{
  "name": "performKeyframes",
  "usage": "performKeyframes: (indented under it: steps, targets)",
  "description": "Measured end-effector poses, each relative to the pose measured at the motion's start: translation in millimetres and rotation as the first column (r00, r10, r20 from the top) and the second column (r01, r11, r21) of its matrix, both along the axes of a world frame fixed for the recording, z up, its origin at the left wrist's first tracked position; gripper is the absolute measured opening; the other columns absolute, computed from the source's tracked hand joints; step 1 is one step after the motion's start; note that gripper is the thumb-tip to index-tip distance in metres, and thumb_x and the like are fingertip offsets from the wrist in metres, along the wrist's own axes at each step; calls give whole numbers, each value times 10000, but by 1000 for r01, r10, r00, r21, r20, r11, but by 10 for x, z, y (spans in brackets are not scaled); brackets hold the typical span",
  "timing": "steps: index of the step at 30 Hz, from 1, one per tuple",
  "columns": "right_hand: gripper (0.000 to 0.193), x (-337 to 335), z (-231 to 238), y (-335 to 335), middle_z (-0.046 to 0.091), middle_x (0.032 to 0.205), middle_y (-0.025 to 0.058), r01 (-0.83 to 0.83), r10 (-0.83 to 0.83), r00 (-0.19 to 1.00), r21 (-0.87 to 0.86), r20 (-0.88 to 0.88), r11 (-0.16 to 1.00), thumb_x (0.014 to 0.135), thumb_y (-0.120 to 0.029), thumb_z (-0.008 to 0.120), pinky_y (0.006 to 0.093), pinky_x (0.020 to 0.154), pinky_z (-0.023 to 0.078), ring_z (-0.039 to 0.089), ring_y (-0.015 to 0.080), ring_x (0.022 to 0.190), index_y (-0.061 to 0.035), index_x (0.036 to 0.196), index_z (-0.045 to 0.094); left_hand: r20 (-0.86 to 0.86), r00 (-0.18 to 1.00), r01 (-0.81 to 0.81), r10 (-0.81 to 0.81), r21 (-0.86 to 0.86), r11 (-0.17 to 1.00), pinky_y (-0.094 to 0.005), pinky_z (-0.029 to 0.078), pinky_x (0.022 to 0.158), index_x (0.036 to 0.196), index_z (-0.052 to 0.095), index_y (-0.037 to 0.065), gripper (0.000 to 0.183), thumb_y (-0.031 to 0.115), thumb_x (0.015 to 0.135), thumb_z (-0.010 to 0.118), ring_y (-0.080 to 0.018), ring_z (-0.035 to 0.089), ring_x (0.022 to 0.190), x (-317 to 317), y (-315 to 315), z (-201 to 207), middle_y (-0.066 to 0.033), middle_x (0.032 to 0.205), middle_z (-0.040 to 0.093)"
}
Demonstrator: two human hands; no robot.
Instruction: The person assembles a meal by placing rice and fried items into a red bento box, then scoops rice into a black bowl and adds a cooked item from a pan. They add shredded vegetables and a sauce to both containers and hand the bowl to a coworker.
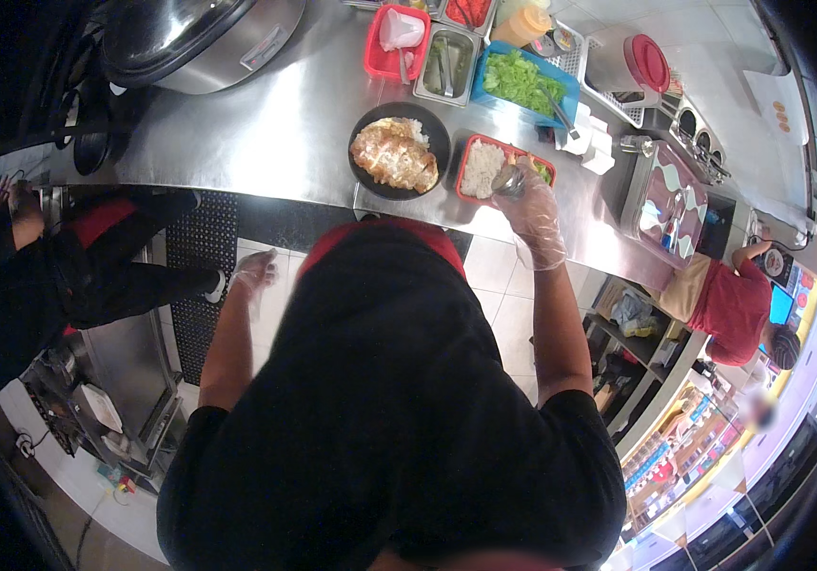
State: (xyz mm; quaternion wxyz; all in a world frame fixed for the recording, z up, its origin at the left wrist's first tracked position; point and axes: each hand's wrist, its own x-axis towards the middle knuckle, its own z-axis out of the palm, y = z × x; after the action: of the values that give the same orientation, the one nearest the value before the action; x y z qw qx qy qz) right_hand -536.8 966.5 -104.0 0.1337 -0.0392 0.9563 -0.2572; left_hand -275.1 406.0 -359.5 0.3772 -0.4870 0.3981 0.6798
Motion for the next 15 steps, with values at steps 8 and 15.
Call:
performKeyframes:
  steps: [8, 15]
  targets:
    - [530, 3, 41, -29, 712, 1120, 119, 211, -207, 977, -279, 43, 937, 824, -65, 804, 338, 876, 555, 693, 187, 1035, -14, 1297, 570, 92, 995, -15, 39, -249, 968, -353, 431, 518, 889, 625, 159, 277, 360, 896, 815, -158, 498, 547, 412, 123, 241, 16, 676, 517]
    - [530, -256, 512, 90, 735, 1111, 101, 295, -371, 926, -479, -68, 826, 840, -105, 819, 291, 860, 563, 683, 120, 999, 32, 1307, 607, -10, 989, -144, 145, -206, 968, -343, 486, 547, 1006, 669, 125, 302, 337, 873, 838, -199, 570, 599, 126, 291, 260, -40, 773, 597]
